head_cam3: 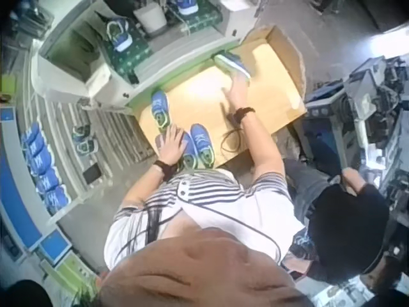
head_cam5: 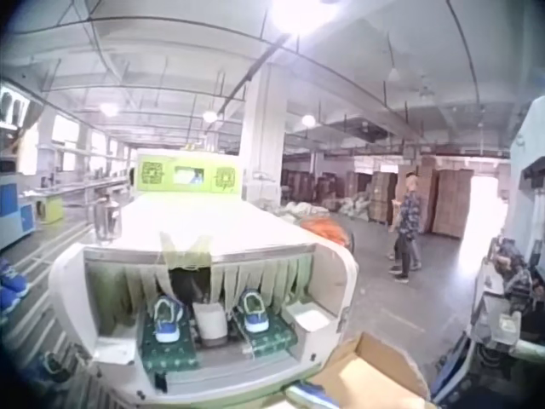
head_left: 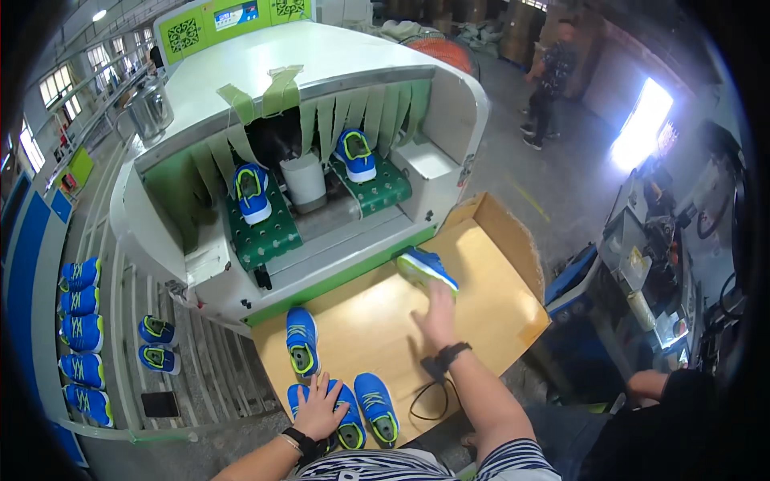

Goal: The person repeatedly picks up blue and green sneakers from a wooden table, places them into a green and white machine, and retrieves them as they emerge. The person then places the processed shoes back onto the table, repeating this cycle continuously.

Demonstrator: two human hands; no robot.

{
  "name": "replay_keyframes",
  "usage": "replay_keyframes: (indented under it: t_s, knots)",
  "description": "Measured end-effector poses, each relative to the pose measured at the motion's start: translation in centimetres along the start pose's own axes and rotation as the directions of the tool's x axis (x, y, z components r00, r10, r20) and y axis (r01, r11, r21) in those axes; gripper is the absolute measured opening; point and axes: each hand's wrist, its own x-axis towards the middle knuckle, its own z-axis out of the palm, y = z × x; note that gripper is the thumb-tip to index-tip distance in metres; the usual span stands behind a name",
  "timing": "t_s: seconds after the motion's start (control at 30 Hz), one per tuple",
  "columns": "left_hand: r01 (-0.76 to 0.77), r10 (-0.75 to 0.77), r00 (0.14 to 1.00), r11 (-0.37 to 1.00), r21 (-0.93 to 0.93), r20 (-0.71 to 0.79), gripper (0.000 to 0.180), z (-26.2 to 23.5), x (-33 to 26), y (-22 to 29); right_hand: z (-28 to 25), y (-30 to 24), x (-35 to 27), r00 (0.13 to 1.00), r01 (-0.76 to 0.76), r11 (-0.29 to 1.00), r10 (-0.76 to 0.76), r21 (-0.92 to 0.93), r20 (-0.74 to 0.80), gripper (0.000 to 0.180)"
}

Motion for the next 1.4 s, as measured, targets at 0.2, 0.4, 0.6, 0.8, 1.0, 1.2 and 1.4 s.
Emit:
replay_keyframes:
  t_s: [0.2,0.4,0.6,0.8,1.0,1.2,1.4]
  knots:
    - [-0.017,0.017,1.000,1.000,-0.001,-0.011,0.067,0.1,0.4,0.4,-0.9,5.7,6.3,0.834,-0.472,0.863,0.503,-0.179,0.226,0.079]
    - [-0.006,0.006,1.000,1.000,-0.009,-0.031,0.066,0.4,0.0,-0.2,2.1,2.2,1.6,0.962,-0.081,0.962,0.144,-0.261,0.234,0.060]
    - [-0.034,0.035,0.998,0.999,0.018,-0.042,0.066,1.1,0.2,-0.5,-0.1,2.0,-2.7,0.965,0.210,0.898,-0.127,-0.387,0.229,0.065]
    - [-0.037,0.038,0.998,0.999,0.023,-0.041,0.067,1.3,0.2,-0.4,7.1,-1.1,-7.3,0.906,-0.408,0.841,0.324,0.356,0.273,0.109]
    - [-0.031,0.032,0.999,0.999,0.033,-0.020,0.066,0.7,0.2,0.2,11.0,-6.1,-4.4,0.929,-0.317,0.920,0.252,0.230,0.271,0.106]
    - [-0.065,0.065,0.998,0.998,0.015,0.016,0.069,1.3,0.6,-1.3,11.5,-11.6,-6.9,0.894,0.049,0.870,-0.257,0.492,0.366,0.095]
    - [-0.314,0.240,0.917,0.928,-0.203,-0.318,0.051,-0.9,-4.0,-3.4,1.8,-10.8,-15.3,0.875,0.193,0.975,-0.222,0.109,0.430,0.070]
